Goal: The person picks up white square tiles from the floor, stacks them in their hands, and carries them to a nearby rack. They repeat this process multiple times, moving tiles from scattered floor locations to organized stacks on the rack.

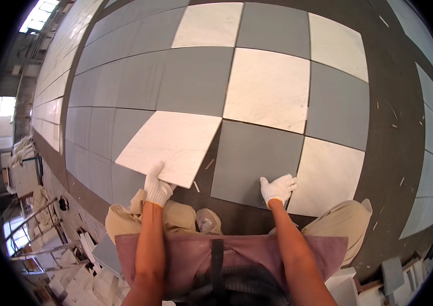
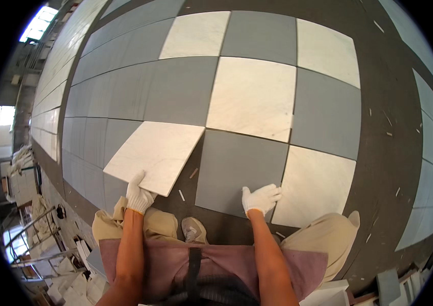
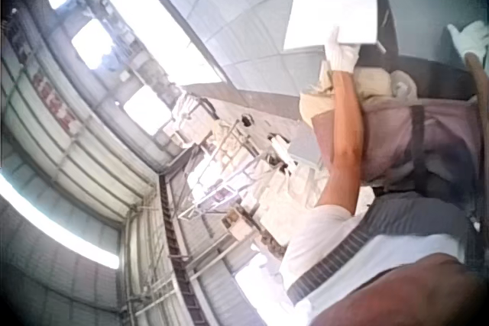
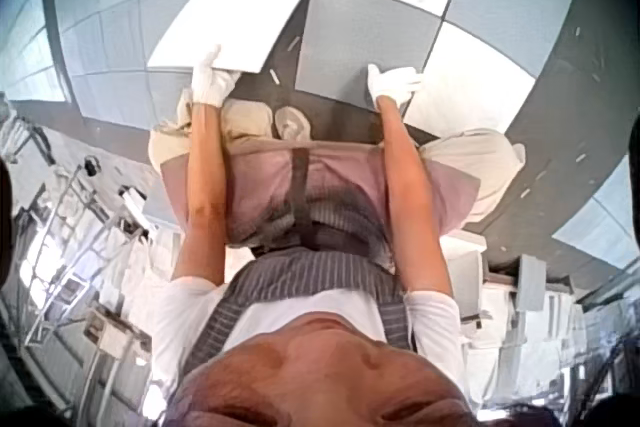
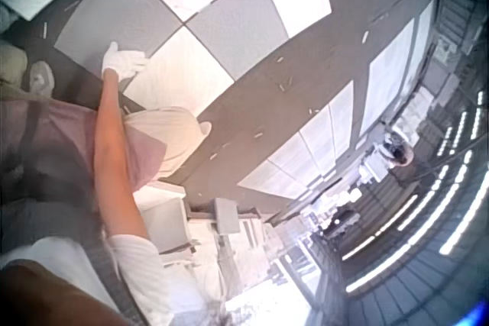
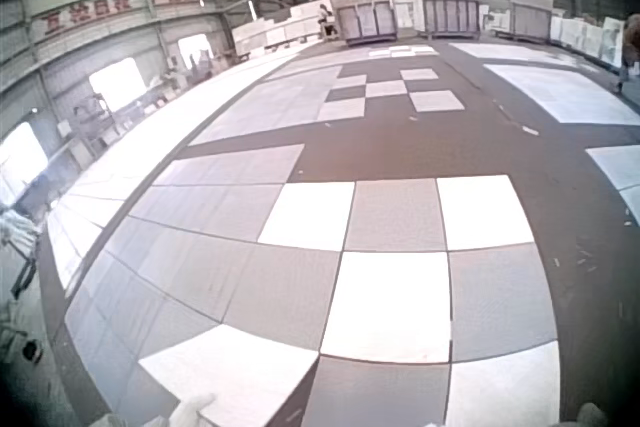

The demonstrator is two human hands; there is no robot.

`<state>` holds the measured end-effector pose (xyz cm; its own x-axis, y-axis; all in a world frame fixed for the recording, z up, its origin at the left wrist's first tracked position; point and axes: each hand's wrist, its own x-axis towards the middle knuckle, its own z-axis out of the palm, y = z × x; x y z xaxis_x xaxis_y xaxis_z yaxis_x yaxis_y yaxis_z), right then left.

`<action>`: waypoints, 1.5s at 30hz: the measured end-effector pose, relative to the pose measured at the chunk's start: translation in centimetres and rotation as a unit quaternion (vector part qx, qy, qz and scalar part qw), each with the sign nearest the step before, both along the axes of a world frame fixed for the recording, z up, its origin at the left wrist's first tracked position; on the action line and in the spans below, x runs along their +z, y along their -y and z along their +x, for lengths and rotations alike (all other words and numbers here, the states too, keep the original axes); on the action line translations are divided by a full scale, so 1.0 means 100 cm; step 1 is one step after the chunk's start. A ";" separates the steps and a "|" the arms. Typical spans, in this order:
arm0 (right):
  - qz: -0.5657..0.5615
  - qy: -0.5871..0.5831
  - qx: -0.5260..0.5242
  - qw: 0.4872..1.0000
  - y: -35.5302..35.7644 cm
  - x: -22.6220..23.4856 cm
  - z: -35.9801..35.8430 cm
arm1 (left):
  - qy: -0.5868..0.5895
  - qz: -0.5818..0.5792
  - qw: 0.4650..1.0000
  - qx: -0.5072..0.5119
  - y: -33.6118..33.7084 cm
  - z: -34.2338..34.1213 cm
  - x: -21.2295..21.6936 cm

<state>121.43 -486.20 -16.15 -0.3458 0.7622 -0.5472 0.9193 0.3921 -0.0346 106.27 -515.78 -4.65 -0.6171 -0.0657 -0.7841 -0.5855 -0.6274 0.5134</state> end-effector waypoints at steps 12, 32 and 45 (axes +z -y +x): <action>-0.120 -0.126 0.023 0.984 -0.041 0.021 0.006 | -0.053 0.036 0.998 0.012 -0.058 -0.014 0.069; -0.083 -0.252 -0.053 0.963 -0.329 0.107 0.065 | -0.147 -0.129 0.931 -0.309 -0.120 0.038 0.100; -0.050 -0.124 -0.160 0.978 -0.309 -0.012 0.181 | -0.135 -0.243 0.876 -0.394 -0.176 0.049 0.085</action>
<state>139.57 -455.26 -17.33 -0.2299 0.8001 -0.5541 0.9527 0.0688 -0.2961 111.17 -498.15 3.83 -0.7798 0.1787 -0.6000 -0.5540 0.2494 0.7943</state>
